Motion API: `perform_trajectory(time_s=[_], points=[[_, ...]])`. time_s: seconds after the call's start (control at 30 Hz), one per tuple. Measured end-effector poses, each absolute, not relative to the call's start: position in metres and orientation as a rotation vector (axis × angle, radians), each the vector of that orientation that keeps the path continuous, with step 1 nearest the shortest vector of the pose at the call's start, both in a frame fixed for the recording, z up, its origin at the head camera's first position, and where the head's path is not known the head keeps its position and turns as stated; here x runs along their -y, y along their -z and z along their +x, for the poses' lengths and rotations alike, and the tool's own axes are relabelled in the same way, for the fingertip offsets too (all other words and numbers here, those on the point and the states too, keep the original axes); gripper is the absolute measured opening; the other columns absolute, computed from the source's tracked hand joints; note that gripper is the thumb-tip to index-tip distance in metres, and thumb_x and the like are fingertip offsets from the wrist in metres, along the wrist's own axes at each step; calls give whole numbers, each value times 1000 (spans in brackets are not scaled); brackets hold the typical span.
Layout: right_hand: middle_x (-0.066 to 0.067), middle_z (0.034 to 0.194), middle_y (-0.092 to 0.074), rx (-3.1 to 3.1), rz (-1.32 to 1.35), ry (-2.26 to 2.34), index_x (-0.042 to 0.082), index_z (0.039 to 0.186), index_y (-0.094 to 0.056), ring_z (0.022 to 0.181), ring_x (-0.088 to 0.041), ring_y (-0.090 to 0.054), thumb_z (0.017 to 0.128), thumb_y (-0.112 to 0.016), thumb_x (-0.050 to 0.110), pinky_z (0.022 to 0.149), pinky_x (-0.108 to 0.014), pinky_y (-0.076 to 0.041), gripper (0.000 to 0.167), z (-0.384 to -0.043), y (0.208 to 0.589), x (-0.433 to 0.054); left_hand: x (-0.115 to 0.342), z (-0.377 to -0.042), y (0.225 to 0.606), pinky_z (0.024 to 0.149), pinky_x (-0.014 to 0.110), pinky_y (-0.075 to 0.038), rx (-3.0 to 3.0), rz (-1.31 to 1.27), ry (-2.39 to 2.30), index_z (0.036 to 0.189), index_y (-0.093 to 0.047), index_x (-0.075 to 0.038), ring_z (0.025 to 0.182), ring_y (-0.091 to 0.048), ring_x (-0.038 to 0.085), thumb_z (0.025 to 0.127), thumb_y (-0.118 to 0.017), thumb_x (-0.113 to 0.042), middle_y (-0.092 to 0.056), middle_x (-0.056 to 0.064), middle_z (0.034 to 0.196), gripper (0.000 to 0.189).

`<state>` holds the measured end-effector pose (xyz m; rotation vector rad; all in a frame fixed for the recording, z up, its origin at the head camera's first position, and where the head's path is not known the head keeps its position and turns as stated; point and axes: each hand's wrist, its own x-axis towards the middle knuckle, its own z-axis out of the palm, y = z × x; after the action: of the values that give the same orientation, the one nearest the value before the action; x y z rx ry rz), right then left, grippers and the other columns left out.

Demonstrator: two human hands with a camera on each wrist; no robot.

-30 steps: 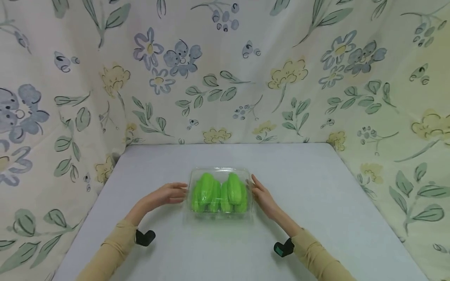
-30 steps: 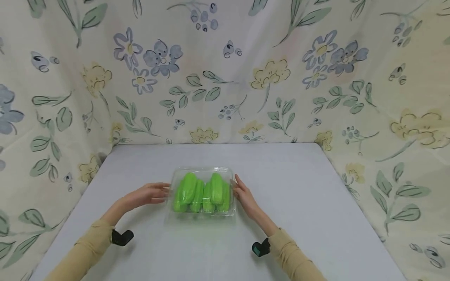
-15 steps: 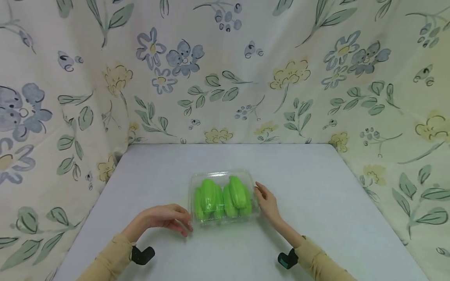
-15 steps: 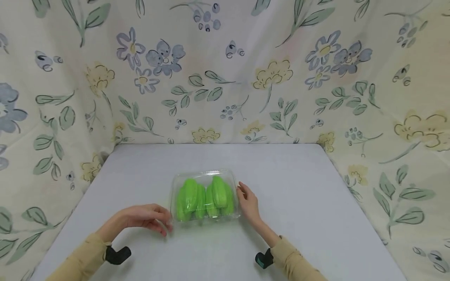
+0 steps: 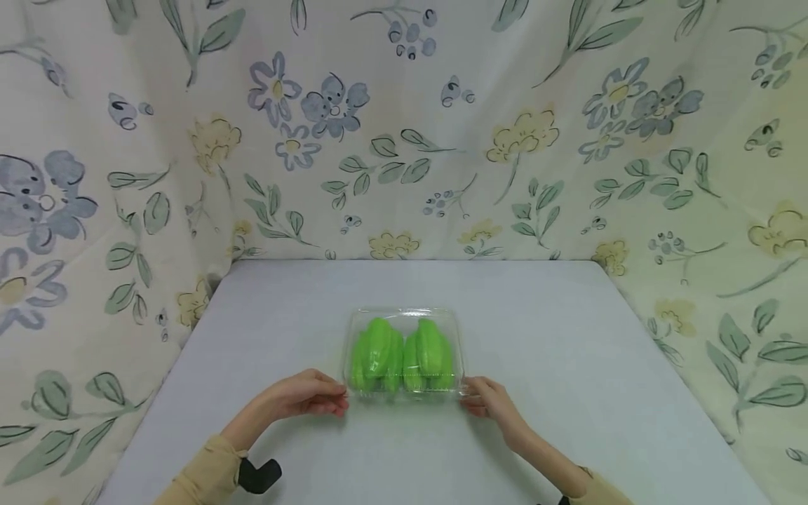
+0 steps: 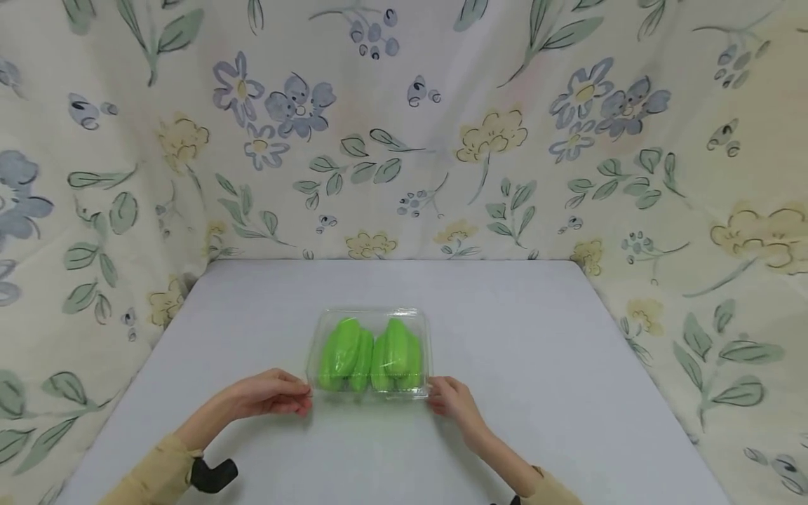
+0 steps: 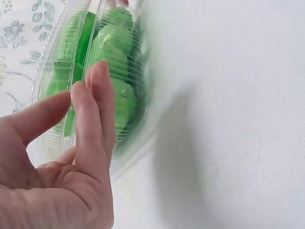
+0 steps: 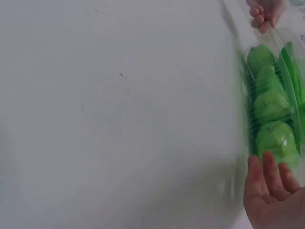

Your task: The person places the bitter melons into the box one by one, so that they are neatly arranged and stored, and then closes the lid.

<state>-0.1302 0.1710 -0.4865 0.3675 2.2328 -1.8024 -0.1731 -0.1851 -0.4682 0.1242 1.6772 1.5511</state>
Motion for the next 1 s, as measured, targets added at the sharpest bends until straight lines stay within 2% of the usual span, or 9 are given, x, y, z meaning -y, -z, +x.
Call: perform_trajectory(time_s=[0.2,0.37,0.5,0.6,0.73,0.83,1.0], points=[[-3,83,-69,-2154,275,1841,-10,103,-62,78,-13,-65,94,-53,26,71,-26,-53,37,-124,492,-167,186,-174,470,63,15,-53,-1725,116,-1576,101,-64,14,71,-69,6,95,-54,-16,-72,2,77,32],[-1,77,-65,-2112,295,1947,-11,96,-61,72,-10,-62,92,-56,17,69,-22,-52,29,-128,495,-165,180,-175,477,61,16,-52,-1825,106,-1640,88,-68,4,64,-66,5,93,-53,-11,-68,-4,68,21],[3,73,-60,-2005,301,2032,-6,89,-59,69,-8,-61,91,-56,12,70,-20,-53,18,-130,497,-165,176,-173,481,59,16,-51,-1897,76,-1691,81,-68,-1,58,-63,4,90,-55,-9,-65,-7,63,18],[5,70,-57,-1952,287,2054,1,83,-58,68,-7,-60,91,-56,11,69,-20,-53,13,-130,498,-166,175,-170,483,59,16,-50,-1921,78,-1711,85,-67,5,58,-61,3,90,-55,-9,-64,-7,63,20],[6,67,-56,-1931,278,2043,8,75,-57,69,-8,-62,92,-56,14,71,-21,-53,17,-130,500,-168,176,-167,483,61,17,-50,-1922,98,-1710,93,-65,14,59,-59,3,92,-54,-11,-63,-7,65,27],[5,66,-56,-1945,289,2028,7,75,-58,70,-9,-64,92,-56,17,72,-23,-53,20,-131,501,-169,176,-168,483,60,16,-49,-1900,104,-1708,96,-64,15,59,-57,2,93,-54,-12,-62,-7,65,29],[4,71,-62,-2038,313,2009,-8,98,-62,73,-9,-65,95,-53,19,71,-22,-53,28,-138,504,-168,172,-179,486,60,14,-48,-1842,63,-1745,100,-62,16,60,-59,1,94,-53,-11,-64,-6,68,29]])
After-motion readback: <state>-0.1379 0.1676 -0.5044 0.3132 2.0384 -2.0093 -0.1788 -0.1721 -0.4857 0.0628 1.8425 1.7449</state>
